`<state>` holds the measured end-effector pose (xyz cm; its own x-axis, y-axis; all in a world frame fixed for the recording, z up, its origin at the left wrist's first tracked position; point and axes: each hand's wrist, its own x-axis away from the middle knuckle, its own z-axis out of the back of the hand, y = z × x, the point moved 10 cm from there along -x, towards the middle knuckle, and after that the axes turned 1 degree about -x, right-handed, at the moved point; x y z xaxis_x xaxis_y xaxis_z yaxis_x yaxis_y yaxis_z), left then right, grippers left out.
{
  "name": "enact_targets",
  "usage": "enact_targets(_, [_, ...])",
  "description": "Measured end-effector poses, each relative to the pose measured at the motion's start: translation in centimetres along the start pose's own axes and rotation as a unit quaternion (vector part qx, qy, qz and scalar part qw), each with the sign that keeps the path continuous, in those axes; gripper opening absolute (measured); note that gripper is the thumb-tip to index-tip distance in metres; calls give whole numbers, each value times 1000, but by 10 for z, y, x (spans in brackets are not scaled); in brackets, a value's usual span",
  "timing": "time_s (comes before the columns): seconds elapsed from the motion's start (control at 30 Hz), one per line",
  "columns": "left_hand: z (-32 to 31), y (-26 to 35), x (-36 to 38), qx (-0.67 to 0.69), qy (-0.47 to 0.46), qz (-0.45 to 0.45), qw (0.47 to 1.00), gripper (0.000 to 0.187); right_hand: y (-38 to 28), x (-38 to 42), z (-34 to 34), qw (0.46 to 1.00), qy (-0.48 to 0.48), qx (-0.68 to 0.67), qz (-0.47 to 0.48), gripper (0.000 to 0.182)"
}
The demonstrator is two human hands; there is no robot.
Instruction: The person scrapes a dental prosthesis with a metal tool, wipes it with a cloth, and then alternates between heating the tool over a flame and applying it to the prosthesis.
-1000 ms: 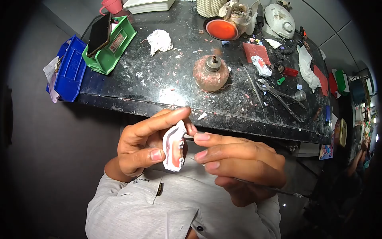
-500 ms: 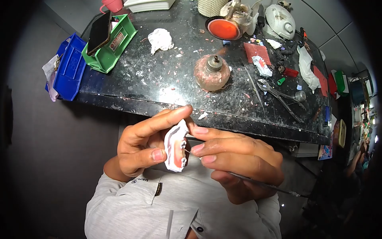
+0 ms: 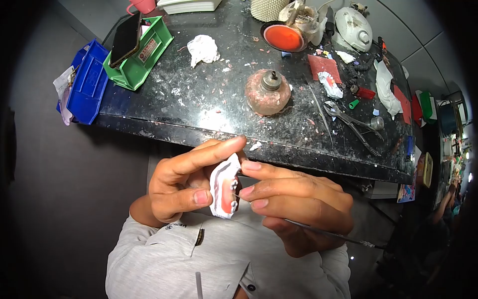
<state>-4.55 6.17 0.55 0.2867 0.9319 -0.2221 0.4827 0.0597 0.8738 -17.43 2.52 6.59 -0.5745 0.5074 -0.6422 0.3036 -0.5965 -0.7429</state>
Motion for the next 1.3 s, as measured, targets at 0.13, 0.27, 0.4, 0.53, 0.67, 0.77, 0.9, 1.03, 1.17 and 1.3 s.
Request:
enact_targets(0.13, [2, -4, 1, 38, -6, 7, 999, 66, 0, 1, -1, 1000, -4, 1, -1, 16])
enact_targets(0.27, [2, -5, 1, 53, 6, 15, 998, 66, 1, 0, -2, 1000, -17, 15, -14, 16])
enact_targets(0.4, [5, -4, 0, 18, 6, 0, 1000, 65, 3, 0, -3, 999, -27, 16, -23, 15])
enact_targets(0.53, [4, -4, 0, 25, 15, -2, 1000, 66, 3, 0, -4, 998, -51, 3, -28, 15])
enact_targets(0.67, [6, -6, 1, 22, 15, 5, 1000, 66, 5, 0, -2, 999, -21, 7, -37, 17])
enact_targets(0.77, [6, -4, 0, -10, -2, -10, 1000, 66, 5, 1, -2, 999, -28, 1, -36, 17])
enact_targets(0.9, [5, -5, 0, 12, 17, -5, 1000, 66, 7, 0, -1, 999, -3, -6, -51, 17])
enact_targets(1.03, [8, -7, 0, 26, 11, -13, 1000, 66, 7, 0, -2, 999, -19, 17, -45, 18])
enact_targets(1.17, [7, -6, -1, 24, 19, -2, 1000, 65, 9, 1, -2, 998, -13, -7, -61, 19])
enact_targets(1.3, [7, -6, -1, 30, 18, -7, 999, 65, 10, 0, -2, 998, -39, 1, -53, 18])
